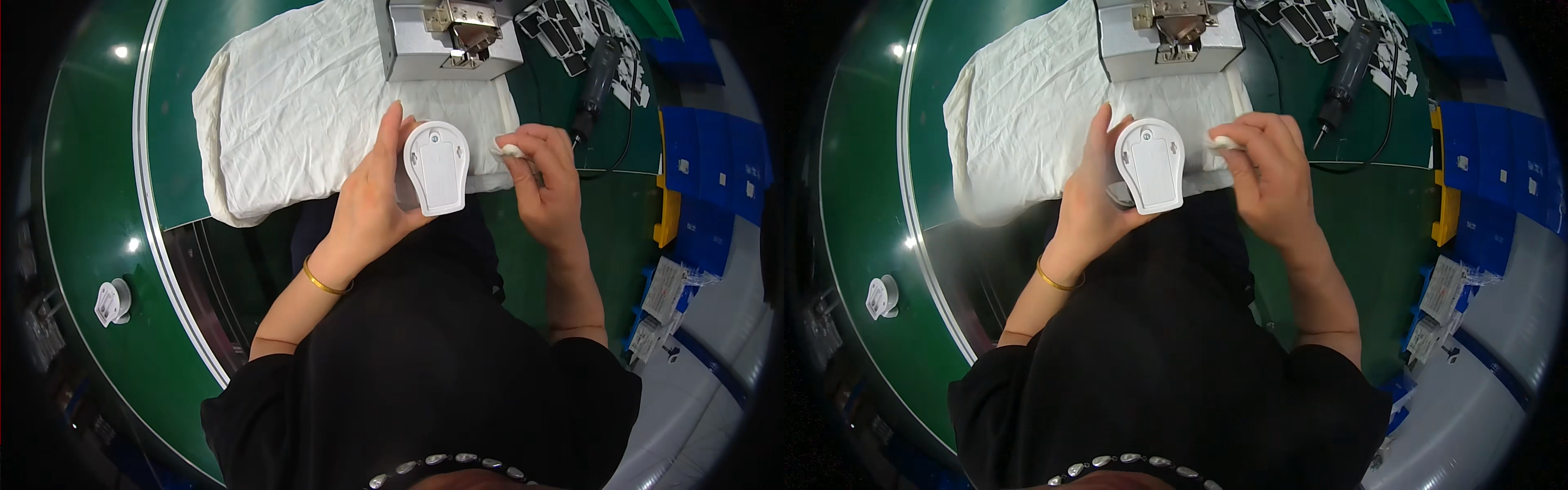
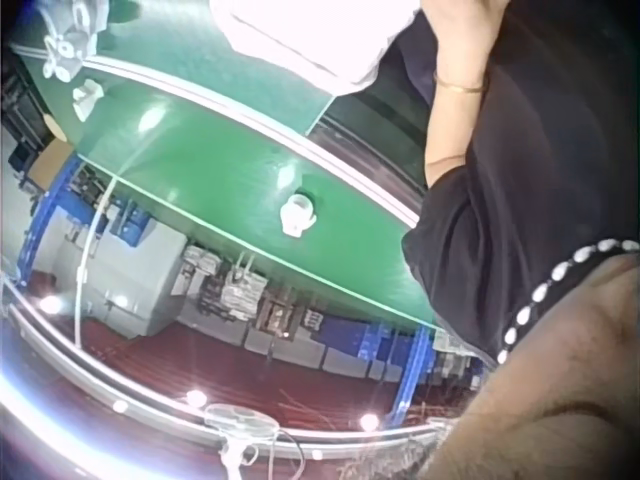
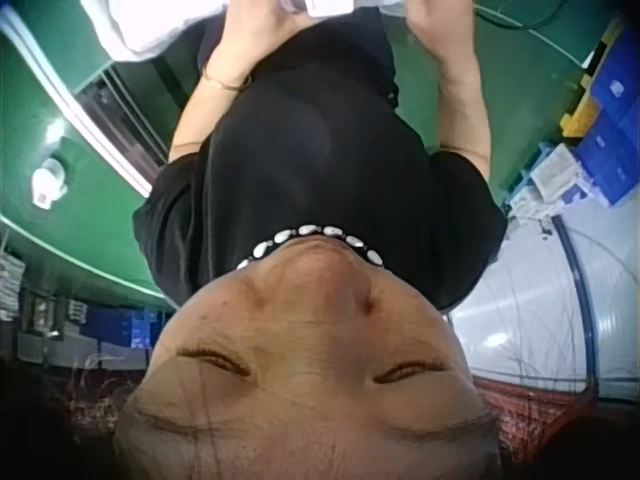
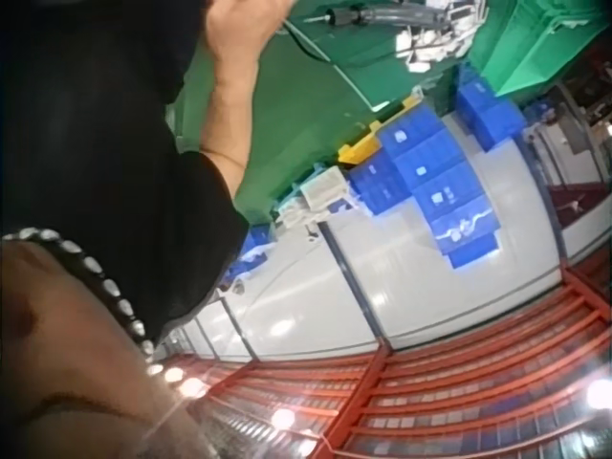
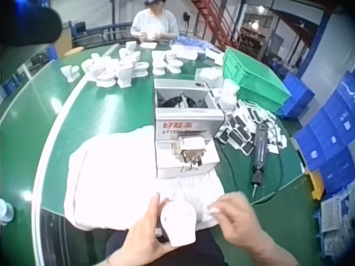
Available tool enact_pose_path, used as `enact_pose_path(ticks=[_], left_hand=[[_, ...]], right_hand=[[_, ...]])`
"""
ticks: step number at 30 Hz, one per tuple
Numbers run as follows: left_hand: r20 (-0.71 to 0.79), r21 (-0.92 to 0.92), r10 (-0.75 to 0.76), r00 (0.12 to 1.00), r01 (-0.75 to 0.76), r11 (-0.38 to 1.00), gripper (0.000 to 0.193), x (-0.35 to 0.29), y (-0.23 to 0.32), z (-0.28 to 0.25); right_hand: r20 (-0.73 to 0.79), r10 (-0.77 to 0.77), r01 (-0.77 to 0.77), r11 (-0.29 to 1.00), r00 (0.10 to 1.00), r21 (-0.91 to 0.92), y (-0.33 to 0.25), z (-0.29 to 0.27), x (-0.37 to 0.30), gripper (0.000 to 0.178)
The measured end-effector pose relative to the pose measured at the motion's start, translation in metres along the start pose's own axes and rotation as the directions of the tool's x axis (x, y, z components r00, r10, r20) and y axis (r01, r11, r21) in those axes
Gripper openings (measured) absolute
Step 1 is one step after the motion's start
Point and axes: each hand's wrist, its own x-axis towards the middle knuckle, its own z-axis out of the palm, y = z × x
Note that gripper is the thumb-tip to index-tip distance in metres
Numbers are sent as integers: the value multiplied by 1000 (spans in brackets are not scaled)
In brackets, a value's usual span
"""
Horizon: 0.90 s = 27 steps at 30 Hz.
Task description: Assembling and screwing together plastic housing components for an electronic device at a factory workbench.
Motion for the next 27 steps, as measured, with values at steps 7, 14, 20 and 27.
enact_pose_path(ticks=[7, 14, 20, 27], left_hand=[[26, -25, -64, 998, 65, 998, 117, 2, -3, 4], [21, 12, -37, 999, 37, 999, 117, 0, 1, 1], [32, 16, -15, 999, 14, 1000, 118, 0, 0, -1], [40, 10, 10, 999, -10, 1000, 118, 3, 2, 2]], right_hand=[[216, -249, 266, 963, 944, -54, -35, 20, -4, 30], [238, -202, 246, 953, 950, -176, -21, -34, 14, 24], [311, -238, 283, 953, 920, -108, -4, -26, -3, 24], [291, -366, 376, 926, 884, 23, -13, -9, -12, 26]])
